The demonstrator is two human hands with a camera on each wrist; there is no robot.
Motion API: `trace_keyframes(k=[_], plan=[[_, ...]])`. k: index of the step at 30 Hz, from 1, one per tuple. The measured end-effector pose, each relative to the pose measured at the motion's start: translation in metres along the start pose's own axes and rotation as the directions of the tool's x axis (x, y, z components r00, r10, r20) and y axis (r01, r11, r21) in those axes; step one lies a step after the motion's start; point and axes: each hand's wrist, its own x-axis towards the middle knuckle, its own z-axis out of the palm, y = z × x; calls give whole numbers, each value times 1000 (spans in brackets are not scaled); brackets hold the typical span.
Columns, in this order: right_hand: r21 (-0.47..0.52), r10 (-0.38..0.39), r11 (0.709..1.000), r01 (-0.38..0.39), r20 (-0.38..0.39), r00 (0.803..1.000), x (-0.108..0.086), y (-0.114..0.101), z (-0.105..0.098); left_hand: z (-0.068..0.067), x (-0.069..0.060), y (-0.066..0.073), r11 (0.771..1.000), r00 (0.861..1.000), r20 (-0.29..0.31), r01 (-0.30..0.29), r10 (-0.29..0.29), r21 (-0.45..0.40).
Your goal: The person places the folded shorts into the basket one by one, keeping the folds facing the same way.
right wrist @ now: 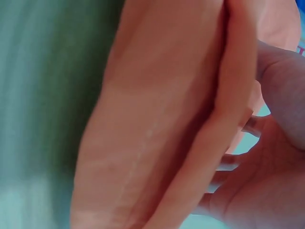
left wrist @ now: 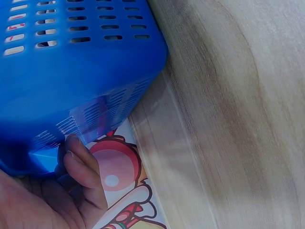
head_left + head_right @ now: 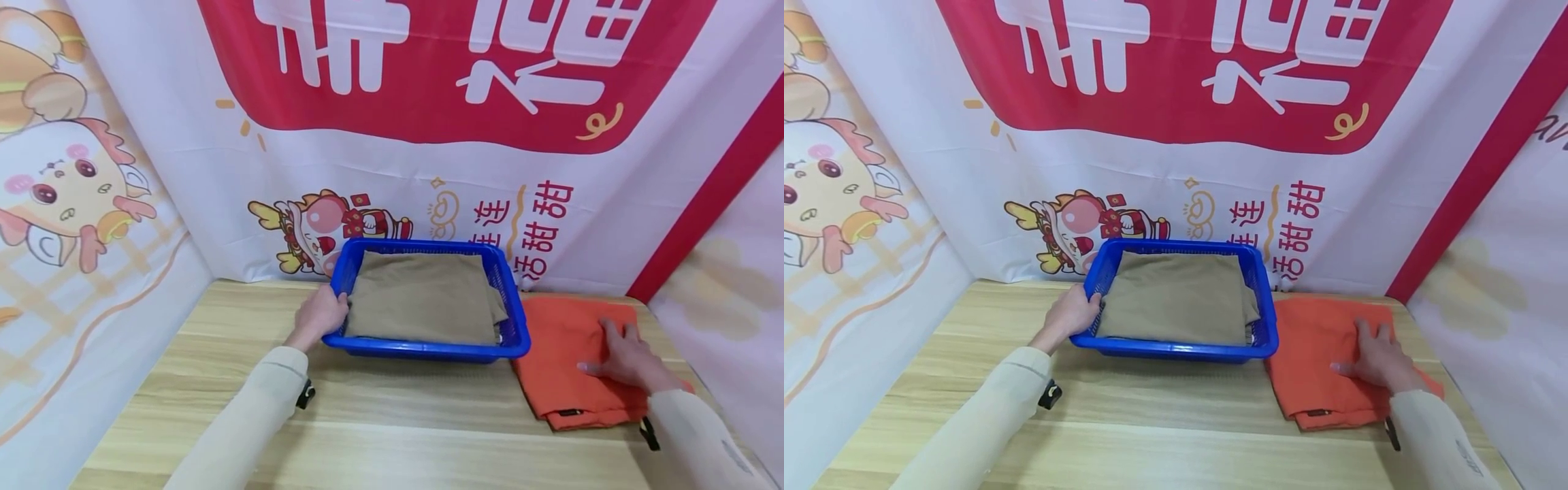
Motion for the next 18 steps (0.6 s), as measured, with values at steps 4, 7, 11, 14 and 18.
trace_keyframes(k=[4, 7, 11, 14, 18], plan=[[-31, -88, 996, 87, -41, 995, -10, 0, 7, -1, -1, 0, 1000, 1000, -1, -3, 3, 0], [-44, -138, 990, 136, -50, 989, -17, 1, 9, -1, -1, 1, 1000, 1000, -2, -6, 6, -1], [-59, -205, 978, 201, -62, 977, -25, 1, 11, -2, 0, 1, 1000, 1000, 0, -8, 8, -1], [-82, -266, 962, 260, -81, 961, -30, 2, 13, -2, 0, 1, 1000, 1000, 0, -9, 9, 3], [-88, -315, 947, 309, -65, 947, -36, 5, 15, -1, 0, 1, 1000, 1000, 8, -8, 8, -3]])
